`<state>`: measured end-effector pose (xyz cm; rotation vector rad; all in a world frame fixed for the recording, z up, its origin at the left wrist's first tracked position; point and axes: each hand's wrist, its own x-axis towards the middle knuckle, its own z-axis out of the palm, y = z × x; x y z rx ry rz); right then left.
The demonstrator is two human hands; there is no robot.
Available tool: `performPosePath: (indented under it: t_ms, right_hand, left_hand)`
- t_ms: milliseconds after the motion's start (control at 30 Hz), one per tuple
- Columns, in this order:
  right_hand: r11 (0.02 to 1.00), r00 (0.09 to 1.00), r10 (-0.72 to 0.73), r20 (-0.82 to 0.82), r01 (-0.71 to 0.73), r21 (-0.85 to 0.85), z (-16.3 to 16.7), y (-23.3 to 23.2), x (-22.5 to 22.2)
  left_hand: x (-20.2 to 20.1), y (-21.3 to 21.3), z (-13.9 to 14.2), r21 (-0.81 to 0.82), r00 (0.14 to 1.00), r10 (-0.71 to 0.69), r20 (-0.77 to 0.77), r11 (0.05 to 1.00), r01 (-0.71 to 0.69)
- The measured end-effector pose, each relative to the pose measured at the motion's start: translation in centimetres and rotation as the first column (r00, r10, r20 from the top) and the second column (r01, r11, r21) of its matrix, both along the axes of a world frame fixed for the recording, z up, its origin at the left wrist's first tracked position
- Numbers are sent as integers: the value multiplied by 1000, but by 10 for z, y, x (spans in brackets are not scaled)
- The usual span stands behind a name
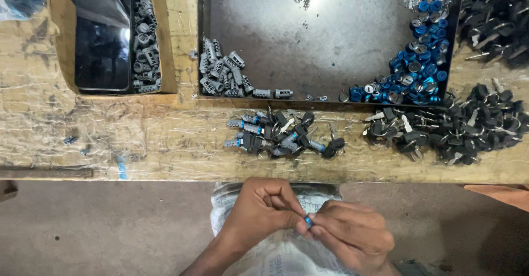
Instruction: The person picks small metal lock parts, keys and blue caps from a metal tray and a cardboard box on the workbench, fits the parts together by hand to assemble padlock components, and places the finished assemblies in piles on the bench, repeating the cycle with new parts.
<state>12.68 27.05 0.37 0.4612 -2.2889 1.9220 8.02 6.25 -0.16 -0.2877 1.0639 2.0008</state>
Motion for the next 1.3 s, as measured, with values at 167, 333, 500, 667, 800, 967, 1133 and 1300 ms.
performPosePath:
  t_ms: [167, 333, 500, 667, 800, 967, 1133, 1300]
  right_hand:
    - [996, 995, -1, 102, -8, 87, -4, -5, 26]
    - [947, 913, -2, -408, 133, 294, -17, -2, 14]
    - [896, 848, 75, -524, 173, 408, -20, 11, -4]
    - [760, 902, -407, -146, 423, 493, -8, 46, -41]
    - [222, 758, -592, -274, 480, 849, -12, 65, -83]
    - [360, 742, -649, -168, 494, 792, -9, 45, -90]
    - [705, 636, -701, 323, 685, 183, 8, 35, -59]
    - [562, 618, -375, 691, 744, -361, 6, 16, -38]
  left_hand:
    - [14, 4, 3, -46, 998, 15, 64, 999, -12]
    - [19, 15, -1, -171, 972, -192, -137, 971, 167]
    - [33, 44, -9, -157, 934, 222, -279, 949, -273]
    - [20, 23, -19, -476, 773, 64, -631, 755, -451]
    - [9, 20, -16, -422, 776, 162, -610, 763, -490]
    - [5, 26, -12, -441, 833, 113, -542, 806, -396]
    - [4, 26, -22, -389, 867, 209, -453, 829, -403]
    - [5, 27, -26, -251, 904, 214, -371, 914, -319]
